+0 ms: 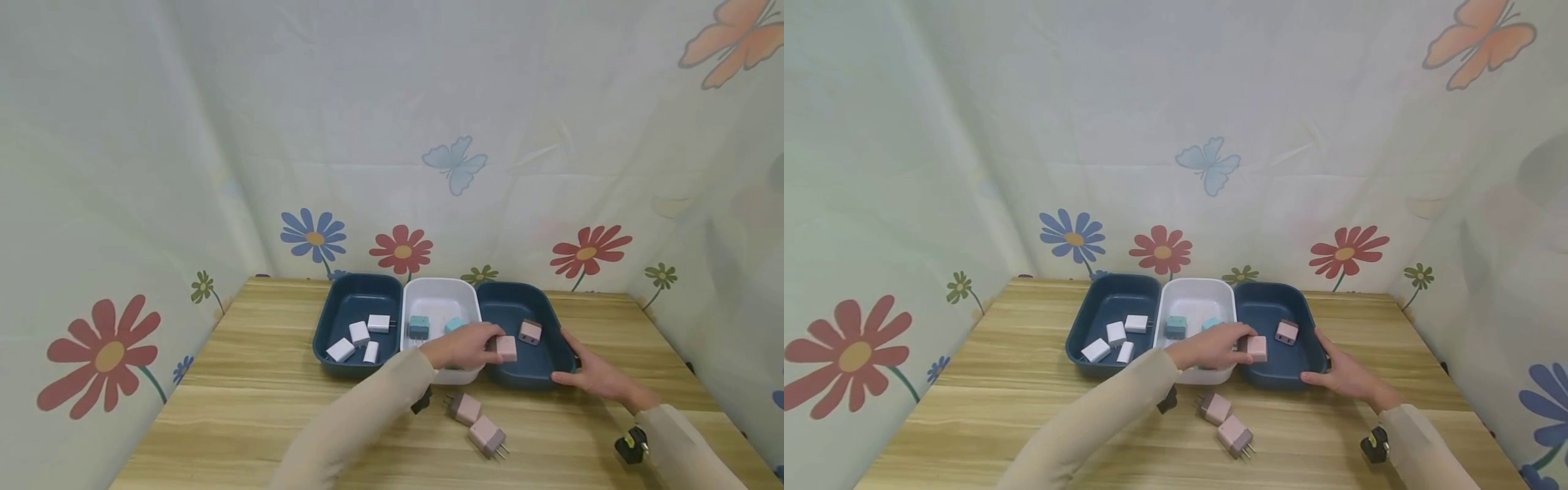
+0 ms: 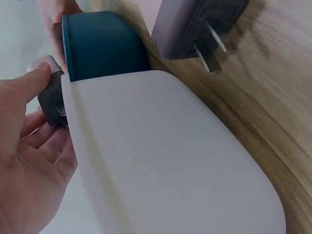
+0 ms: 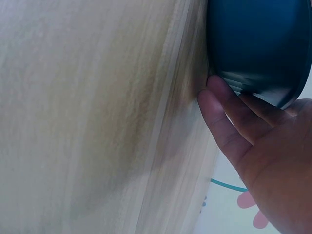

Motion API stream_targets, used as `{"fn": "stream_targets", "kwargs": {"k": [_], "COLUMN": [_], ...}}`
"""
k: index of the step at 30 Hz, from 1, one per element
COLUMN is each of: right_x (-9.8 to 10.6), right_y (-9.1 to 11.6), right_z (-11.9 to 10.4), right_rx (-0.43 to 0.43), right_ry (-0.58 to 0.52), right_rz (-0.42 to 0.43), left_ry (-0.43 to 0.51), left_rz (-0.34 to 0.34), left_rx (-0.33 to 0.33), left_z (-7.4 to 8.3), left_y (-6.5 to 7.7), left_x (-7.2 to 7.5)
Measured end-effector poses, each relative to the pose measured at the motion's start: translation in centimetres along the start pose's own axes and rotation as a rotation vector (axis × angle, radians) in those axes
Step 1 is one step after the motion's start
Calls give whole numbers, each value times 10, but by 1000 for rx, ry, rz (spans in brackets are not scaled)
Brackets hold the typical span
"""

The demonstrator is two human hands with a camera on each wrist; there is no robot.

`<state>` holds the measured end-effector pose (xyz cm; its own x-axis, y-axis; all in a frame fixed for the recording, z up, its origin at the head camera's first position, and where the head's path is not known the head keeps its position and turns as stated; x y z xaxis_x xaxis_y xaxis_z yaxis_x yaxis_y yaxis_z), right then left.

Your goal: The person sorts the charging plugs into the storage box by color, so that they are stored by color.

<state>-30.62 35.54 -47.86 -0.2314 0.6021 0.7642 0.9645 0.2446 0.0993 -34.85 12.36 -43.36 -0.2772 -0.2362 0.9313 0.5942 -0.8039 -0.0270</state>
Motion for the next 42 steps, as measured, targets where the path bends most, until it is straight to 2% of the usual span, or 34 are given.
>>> {"fn": "stream_targets", "kwargs": {"k": [11,25,32,42], "right_x": [-1,-1,0,-1], "right_y": [-1,-1,0,0], "right_z": [3,5,2,0], "right_rx": [13,1,-10,-3], "right_ry": [9,4,-1,6], "right_rz": [13,18,11,11], "left_ry": [-16,-35,-49,-55], "left_rz": [9,58,47,58], "left_rx": [13,39,57,79], "left_z": [-8,-21,-24,-30], "left_y": [-11,-23,-28,-37], "left_x": [1,3,7,6]}}
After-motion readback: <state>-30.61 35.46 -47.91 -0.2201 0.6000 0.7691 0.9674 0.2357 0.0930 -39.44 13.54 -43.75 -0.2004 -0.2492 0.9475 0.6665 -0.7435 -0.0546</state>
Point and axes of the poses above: each hand's wrist, its own y-axis away from the middle knuckle, its own x-axis out of the back of the hand, z = x × y, the point moved 5 cm from there along -y, towards the middle knuckle, and after that the axes turned 1 degree about -z, right-handed, at the moved point
